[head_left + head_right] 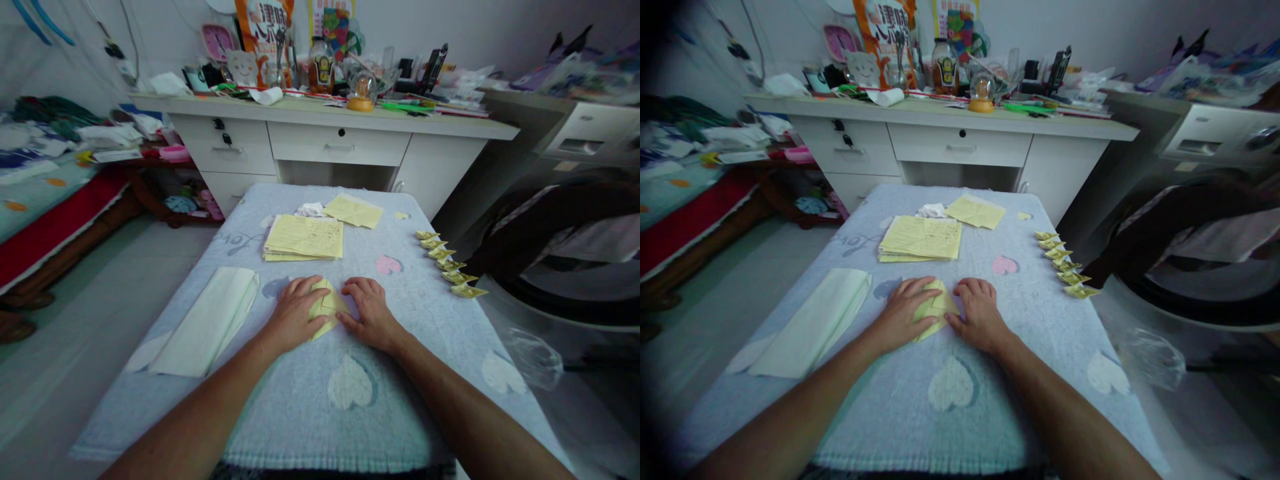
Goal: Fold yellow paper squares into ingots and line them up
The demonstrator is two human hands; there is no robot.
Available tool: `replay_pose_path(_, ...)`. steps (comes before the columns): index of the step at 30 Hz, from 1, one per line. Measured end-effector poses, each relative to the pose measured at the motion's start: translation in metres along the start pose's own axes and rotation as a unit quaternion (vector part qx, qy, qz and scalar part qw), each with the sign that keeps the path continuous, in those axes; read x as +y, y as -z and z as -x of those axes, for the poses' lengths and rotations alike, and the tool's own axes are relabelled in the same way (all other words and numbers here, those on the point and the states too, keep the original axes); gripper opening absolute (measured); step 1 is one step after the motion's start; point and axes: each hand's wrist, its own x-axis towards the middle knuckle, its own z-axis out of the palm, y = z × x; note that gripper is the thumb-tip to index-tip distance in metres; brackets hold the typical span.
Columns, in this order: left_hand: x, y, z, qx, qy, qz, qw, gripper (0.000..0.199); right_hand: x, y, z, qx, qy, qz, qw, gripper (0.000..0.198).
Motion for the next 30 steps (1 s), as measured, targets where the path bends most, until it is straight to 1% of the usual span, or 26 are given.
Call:
replay_pose_path(2, 0.0, 0.002, -0.003, 0.007, -0.008, 0.021, 1.0, 0.048, 0.0, -0.003, -0.001, 0.021, -0.021, 0.001, 1.0, 0.029)
replay_pose_path(5, -0.001, 0.002, -0.006, 0.023, -0.025, 0.045, 0.998, 0.045, -0.003, -0.007, -0.004, 0.029, -0.032, 0.012, 0.999, 0.019)
replay_pose_path(11, 0.0, -0.001, -0.011, 0.03, -0.038, 0.067, 0.997, 0.025, -0.003, -0.01, -0.005, 0.03, -0.02, -0.006, 0.999, 0.018)
replay_pose_path(13, 0.0, 0.0, -0.013, 0.034, -0.039, 0.075, 0.996, 0.029, -0.002, -0.009, -0.006, 0.033, -0.005, -0.027, 0.999, 0.017)
replay_pose_path(16, 0.001, 0.004, -0.016, 0.041, -0.041, 0.087, 0.995, 0.047, -0.003, -0.007, -0.006, 0.028, 0.02, -0.063, 0.997, 0.015)
replay_pose_path(17, 0.001, 0.006, -0.016, 0.037, -0.038, 0.093, 0.994, 0.046, -0.003, -0.006, -0.006, 0.025, 0.026, -0.075, 0.997, 0.014)
replay_pose_path(18, 0.001, 0.009, -0.017, 0.028, -0.032, 0.103, 0.994, 0.039, -0.003, -0.005, -0.006, 0.026, 0.03, -0.088, 0.995, 0.013)
replay_pose_path(20, 0.001, 0.012, -0.016, 0.008, -0.017, 0.135, 0.991, 0.013, -0.003, -0.004, -0.005, 0.038, 0.028, -0.116, 0.992, 0.012)
replay_pose_path(21, 0.001, 0.013, -0.016, 0.011, -0.002, 0.159, 0.987, 0.009, -0.002, -0.003, -0.005, 0.048, 0.023, -0.131, 0.99, 0.013)
replay_pose_path(23, 0.001, 0.014, -0.015, 0.036, 0.045, 0.218, 0.974, 0.009, 0.0, -0.001, -0.004, 0.072, 0.009, -0.165, 0.984, 0.018)
replay_pose_path(24, 0.001, 0.013, -0.015, 0.055, 0.076, 0.256, 0.962, 0.01, 0.0, 0.001, -0.004, 0.081, 0.004, -0.183, 0.98, 0.023)
replay_pose_path(25, 0.001, 0.012, -0.014, 0.073, 0.107, 0.296, 0.946, 0.012, 0.001, 0.002, -0.004, 0.086, 0.001, -0.202, 0.976, 0.026)
replay_pose_path(27, 0.002, 0.008, -0.014, 0.101, 0.156, 0.375, 0.908, 0.017, 0.001, 0.004, -0.003, 0.084, 0.001, -0.238, 0.968, 0.025)
replay_pose_path(29, 0.004, 0.005, -0.013, 0.119, 0.18, 0.438, 0.873, 0.021, 0.001, 0.005, -0.003, 0.072, -0.006, -0.27, 0.96, 0.019)
replay_pose_path(30, 0.005, 0.004, -0.013, 0.126, 0.186, 0.458, 0.86, 0.022, 0.0, 0.005, -0.002, 0.065, -0.015, -0.287, 0.956, 0.017)
